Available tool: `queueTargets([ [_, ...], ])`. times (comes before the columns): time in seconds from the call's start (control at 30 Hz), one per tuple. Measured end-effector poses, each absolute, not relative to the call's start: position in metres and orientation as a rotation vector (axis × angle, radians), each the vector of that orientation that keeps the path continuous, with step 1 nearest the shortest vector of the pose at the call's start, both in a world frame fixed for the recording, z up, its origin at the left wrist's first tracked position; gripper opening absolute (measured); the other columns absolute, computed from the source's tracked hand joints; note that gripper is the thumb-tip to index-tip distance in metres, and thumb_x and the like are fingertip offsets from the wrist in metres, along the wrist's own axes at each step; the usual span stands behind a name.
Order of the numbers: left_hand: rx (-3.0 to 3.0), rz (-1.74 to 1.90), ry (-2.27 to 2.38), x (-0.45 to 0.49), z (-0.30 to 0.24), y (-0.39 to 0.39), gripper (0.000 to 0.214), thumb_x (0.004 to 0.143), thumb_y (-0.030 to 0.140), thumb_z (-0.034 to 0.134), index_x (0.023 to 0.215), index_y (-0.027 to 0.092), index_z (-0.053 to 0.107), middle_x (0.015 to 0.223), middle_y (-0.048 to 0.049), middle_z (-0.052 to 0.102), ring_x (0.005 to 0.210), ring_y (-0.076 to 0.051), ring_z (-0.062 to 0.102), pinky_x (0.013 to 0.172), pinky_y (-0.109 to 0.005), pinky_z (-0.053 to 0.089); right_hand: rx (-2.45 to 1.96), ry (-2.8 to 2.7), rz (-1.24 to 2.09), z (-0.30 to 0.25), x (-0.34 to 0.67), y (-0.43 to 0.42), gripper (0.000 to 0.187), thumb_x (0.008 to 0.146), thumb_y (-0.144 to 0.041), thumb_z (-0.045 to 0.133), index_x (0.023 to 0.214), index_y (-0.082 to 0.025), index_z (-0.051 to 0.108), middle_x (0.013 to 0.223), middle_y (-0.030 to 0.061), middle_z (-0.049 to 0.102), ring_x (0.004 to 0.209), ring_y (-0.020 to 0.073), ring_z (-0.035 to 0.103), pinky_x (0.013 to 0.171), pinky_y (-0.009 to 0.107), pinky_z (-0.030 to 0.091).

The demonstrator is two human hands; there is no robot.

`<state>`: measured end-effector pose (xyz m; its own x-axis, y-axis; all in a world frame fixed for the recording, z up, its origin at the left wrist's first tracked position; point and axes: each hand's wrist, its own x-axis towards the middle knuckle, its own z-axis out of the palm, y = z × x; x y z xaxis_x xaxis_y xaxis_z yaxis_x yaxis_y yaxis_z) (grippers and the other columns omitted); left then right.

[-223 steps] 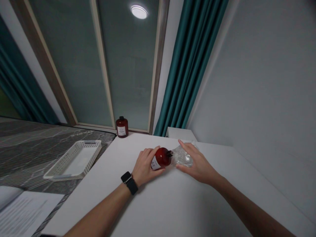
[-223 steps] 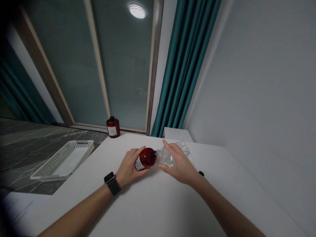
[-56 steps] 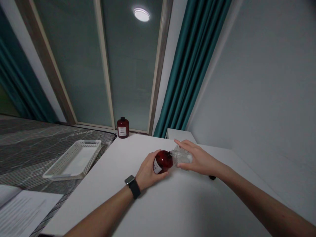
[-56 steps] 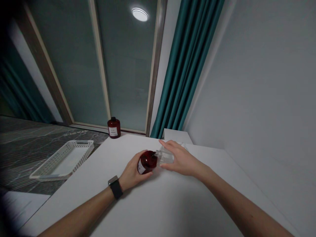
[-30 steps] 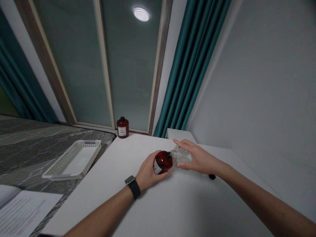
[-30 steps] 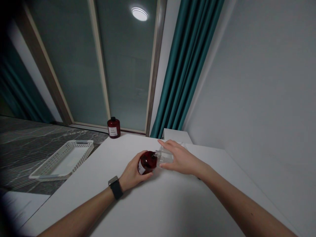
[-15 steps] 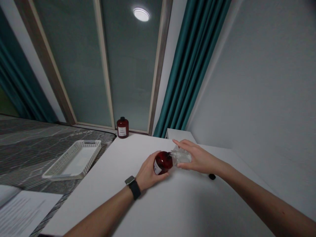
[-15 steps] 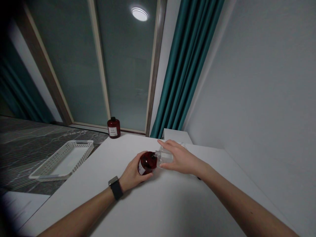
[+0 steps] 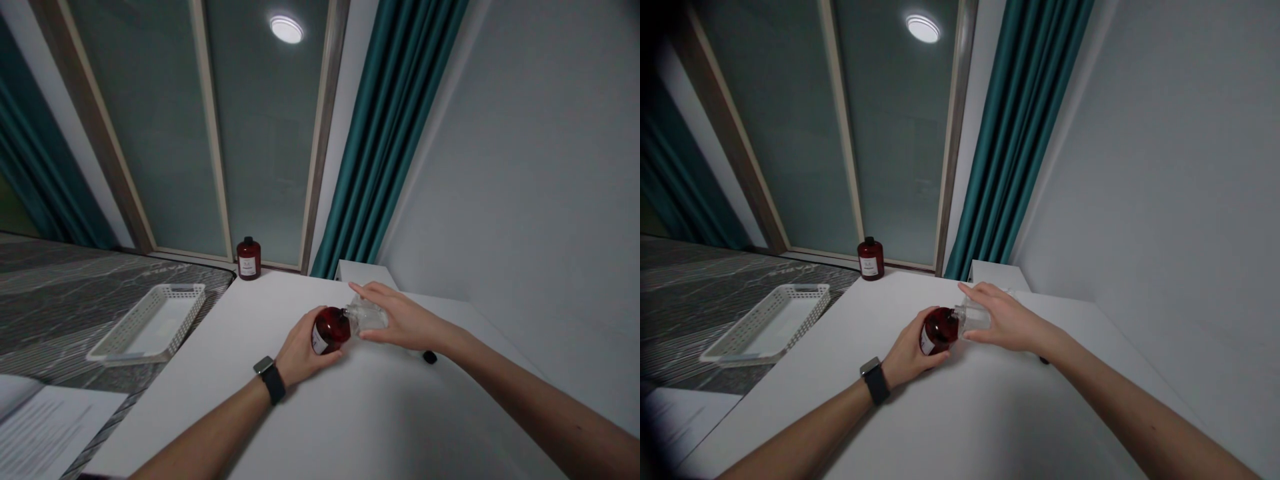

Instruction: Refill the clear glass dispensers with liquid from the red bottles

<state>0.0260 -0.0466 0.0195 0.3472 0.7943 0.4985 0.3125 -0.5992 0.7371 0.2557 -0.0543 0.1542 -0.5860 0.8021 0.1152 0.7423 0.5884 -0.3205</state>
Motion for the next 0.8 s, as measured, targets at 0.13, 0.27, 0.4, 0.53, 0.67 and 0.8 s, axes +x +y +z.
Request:
queueTargets([
  [0.13,2.086,1.205,0.954,0.0264,0.0197,-0.0471,0.077,0.071,0.031,0.080,0.136,0.020,0.040,0.137,-0.0126,0.055,0.125,-0.030,0.054,0.109,-0.048,0.043,-1.271,-2.585,0.324,0.1553,0.2557,-0.0542,0.086,0.081,-0.038,0.073,0.153,-0.029,0.029,0.134,0.0109,0.053,0.125,0.0282,0.051,0.110,0.048,0.040],
  [0.27,2.094,1.197,0.959,0.0265,0.0200,-0.0473,0.077,0.072,0.032,0.080,0.136,0.020,0.039,0.136,-0.0128,0.055,0.125,-0.030,0.054,0.109,-0.048,0.043,-1.259,-2.583,0.315,0.1563,0.2555,-0.0549,0.085,0.081,-0.037,0.073,0.153,-0.029,0.029,0.133,0.0106,0.054,0.125,0.0280,0.051,0.109,0.048,0.040],
  [0.4,2.103,1.194,0.953,0.0264,0.0201,-0.0470,0.078,0.072,0.031,0.080,0.136,0.020,0.039,0.136,-0.0126,0.055,0.124,-0.030,0.054,0.109,-0.049,0.043,-1.276,-2.583,0.329,0.1572,0.2549,-0.0552,0.086,0.080,-0.036,0.074,0.153,-0.028,0.030,0.133,0.0109,0.054,0.125,0.0280,0.051,0.109,0.047,0.041],
  [0.53,2.091,1.190,0.956,0.0265,0.0218,-0.0477,0.076,0.072,0.030,0.080,0.135,0.020,0.040,0.135,-0.0125,0.055,0.123,-0.030,0.055,0.108,-0.048,0.044,-1.281,-2.590,0.332,0.1571,0.2550,-0.0546,0.086,0.081,-0.036,0.073,0.153,-0.027,0.029,0.134,0.0110,0.053,0.126,0.0276,0.050,0.111,0.047,0.039],
  [0.67,2.081,1.184,0.962,0.0265,0.0232,-0.0482,0.076,0.072,0.030,0.079,0.135,0.020,0.039,0.134,-0.0127,0.056,0.123,-0.030,0.056,0.107,-0.049,0.044,-1.259,-2.592,0.314,0.1565,0.2555,-0.0537,0.085,0.081,-0.037,0.072,0.154,-0.031,0.028,0.134,0.0099,0.053,0.126,0.0273,0.050,0.110,0.048,0.040],
  [0.8,2.078,1.190,0.961,0.0266,0.0219,-0.0476,0.076,0.071,0.030,0.080,0.135,0.020,0.040,0.135,-0.0121,0.056,0.123,-0.030,0.056,0.107,-0.049,0.044,-1.258,-2.600,0.324,0.1570,0.2557,-0.0536,0.086,0.081,-0.037,0.072,0.154,-0.031,0.026,0.134,0.0101,0.052,0.125,0.0277,0.050,0.110,0.049,0.040],
])
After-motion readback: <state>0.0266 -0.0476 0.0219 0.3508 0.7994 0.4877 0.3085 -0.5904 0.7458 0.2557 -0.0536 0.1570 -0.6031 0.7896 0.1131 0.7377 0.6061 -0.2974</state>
